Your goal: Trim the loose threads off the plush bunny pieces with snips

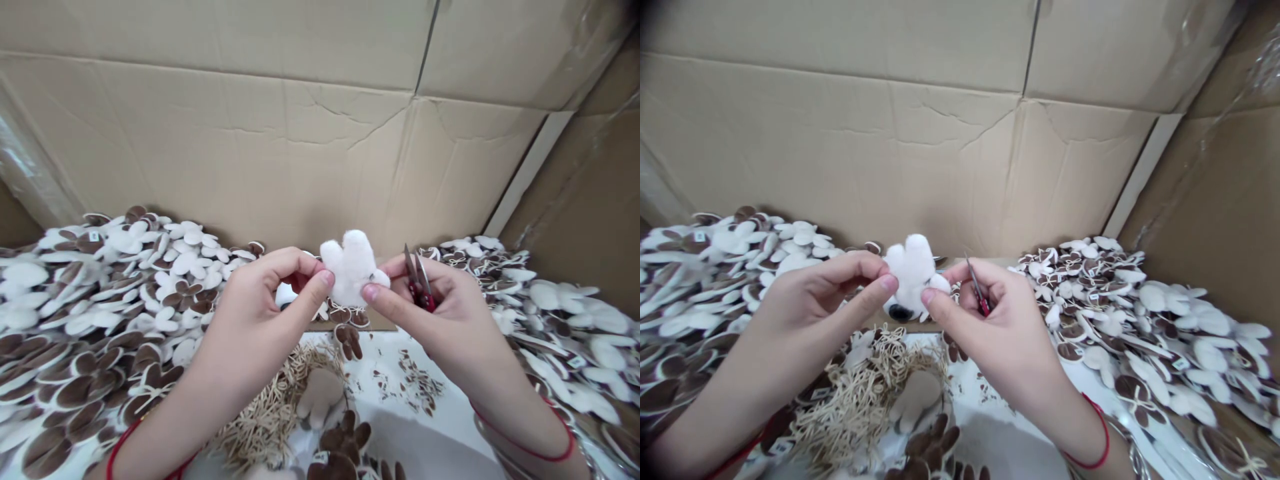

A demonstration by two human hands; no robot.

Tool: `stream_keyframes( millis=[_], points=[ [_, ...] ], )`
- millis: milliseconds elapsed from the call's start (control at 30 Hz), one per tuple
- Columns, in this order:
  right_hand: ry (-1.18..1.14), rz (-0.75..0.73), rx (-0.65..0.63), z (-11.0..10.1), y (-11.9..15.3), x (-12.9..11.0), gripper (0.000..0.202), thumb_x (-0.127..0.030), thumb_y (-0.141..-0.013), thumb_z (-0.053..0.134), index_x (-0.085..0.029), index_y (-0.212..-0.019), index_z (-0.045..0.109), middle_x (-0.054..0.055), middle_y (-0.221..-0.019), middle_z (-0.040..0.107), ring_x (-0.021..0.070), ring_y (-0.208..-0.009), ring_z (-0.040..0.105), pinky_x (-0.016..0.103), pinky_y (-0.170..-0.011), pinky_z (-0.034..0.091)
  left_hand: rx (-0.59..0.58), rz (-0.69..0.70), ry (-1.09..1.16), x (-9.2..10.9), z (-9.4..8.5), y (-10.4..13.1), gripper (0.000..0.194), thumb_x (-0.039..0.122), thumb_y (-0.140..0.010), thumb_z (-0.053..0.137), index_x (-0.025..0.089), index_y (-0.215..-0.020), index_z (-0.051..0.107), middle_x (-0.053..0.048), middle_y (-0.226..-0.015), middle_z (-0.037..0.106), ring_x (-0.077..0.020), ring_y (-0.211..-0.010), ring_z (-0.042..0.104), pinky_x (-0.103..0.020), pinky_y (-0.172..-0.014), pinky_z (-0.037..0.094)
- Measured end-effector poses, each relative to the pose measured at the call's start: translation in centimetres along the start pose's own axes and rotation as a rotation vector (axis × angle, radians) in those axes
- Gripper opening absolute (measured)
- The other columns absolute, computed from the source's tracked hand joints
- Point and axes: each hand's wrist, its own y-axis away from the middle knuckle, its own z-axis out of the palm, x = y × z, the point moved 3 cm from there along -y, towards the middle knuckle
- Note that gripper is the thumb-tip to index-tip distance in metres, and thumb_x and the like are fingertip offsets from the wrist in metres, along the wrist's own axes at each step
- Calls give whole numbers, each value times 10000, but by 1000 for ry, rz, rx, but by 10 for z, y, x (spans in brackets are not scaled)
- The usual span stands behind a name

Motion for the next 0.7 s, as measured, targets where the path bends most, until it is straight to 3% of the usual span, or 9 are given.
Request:
stream_keyframes(
  millis=[133, 267, 433, 533, 700],
  points=[
    [-60, 66, 3, 1, -2, 2, 183, -339, -793, 711, -199, -789, 594, -117, -455, 332, 50, -373, 219, 191, -337, 201, -83, -83, 264, -3, 3, 0, 170, 219, -873, 582, 181, -726, 660, 9, -645, 658, -113, -577, 614, -185, -492, 504],
    [-93, 21, 107, 4, -1, 4, 212, -278, -754, 739, -209, -745, 538, -115, -477, 344, 52, -400, 281, 179, -361, 238, -129, -145, 435, -7, 8, 1, 162, 206, -860, 606, 177, -711, 662, 6, -656, 666, -114, -591, 642, -183, -521, 551],
    [-81, 54, -64, 12, 3, 6, 194, -364, -801, 696, -180, -787, 637, -102, -483, 331, 61, -417, 265, 199, -382, 246, -155, -142, 456, -7, 12, 0, 189, 181, -854, 595, 162, -678, 663, 0, -634, 649, -102, -577, 616, -179, -531, 552],
    [-12, 18, -68, 11, 6, 4, 251, -354, -715, 788, -184, -815, 633, -106, -508, 322, 66, -449, 284, 206, -413, 261, -162, -139, 432, -5, 12, 0, 198, 191, -853, 595, 165, -665, 651, -11, -650, 658, -122, -601, 627, -215, -555, 571],
    [67, -85, -29, 12, 6, 1, 175, -268, -783, 709, -184, -697, 583, -93, -509, 334, 70, -465, 293, 220, -439, 267, -192, -128, 418, -4, 12, 1, 196, 223, -874, 578, 168, -695, 636, -25, -699, 678, -151, -683, 667, -265, -639, 607]
  ],
)
